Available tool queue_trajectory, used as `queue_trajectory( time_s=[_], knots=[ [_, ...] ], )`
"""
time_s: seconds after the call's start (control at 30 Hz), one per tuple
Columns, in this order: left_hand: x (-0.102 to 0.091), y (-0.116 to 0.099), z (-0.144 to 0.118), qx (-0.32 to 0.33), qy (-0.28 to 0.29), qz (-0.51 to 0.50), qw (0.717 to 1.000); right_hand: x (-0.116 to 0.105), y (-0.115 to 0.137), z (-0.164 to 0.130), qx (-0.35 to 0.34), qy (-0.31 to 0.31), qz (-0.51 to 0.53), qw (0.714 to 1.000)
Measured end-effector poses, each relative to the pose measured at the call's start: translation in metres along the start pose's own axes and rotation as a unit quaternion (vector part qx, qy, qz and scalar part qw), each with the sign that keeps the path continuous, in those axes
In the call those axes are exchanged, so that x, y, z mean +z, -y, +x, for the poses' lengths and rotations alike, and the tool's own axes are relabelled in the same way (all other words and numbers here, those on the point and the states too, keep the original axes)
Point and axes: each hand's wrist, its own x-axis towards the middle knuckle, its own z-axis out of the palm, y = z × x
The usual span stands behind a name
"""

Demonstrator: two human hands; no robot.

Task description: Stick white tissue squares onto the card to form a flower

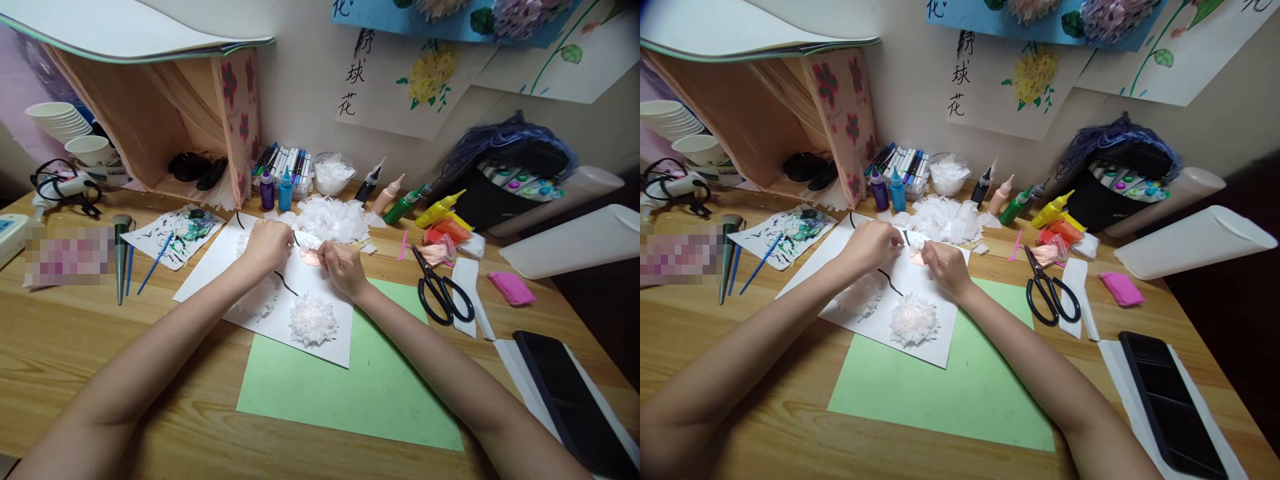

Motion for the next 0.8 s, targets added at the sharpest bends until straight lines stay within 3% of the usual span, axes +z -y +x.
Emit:
queue_trajectory(
  time_s=[0.07,0.17,0.23,0.3,0.4,0.53,0.67,0.8],
  knots=[
    [0.003,0.0,0.0,0.01,0.001,0.017,1.0,0.002,0.004,0.006,0.104,-0.028,0.07,0.992],
    [0.006,0.0,0.0,0.022,-0.004,0.034,0.999,0.004,0.006,0.016,0.243,-0.07,0.173,0.952],
    [0.006,0.0,0.0,0.025,-0.007,0.04,0.999,0.004,0.005,0.021,0.289,-0.084,0.213,0.929],
    [0.006,0.0,0.001,0.021,-0.005,0.037,0.999,0.005,0.004,0.02,0.294,-0.088,0.232,0.923],
    [0.006,0.001,0.001,0.012,0.003,0.025,1.0,0.004,0.003,0.011,0.231,-0.089,0.217,0.944],
    [0.003,0.001,0.0,0.008,0.008,0.023,1.0,0.003,0.007,-0.001,0.063,-0.092,0.111,0.987],
    [0.002,0.0,0.0,0.006,0.012,0.027,1.0,0.005,0.01,-0.005,-0.103,-0.045,0.028,0.993],
    [0.003,0.001,0.0,0.006,0.01,0.029,1.0,0.006,0.01,-0.004,-0.104,-0.04,-0.003,0.994]
  ],
)
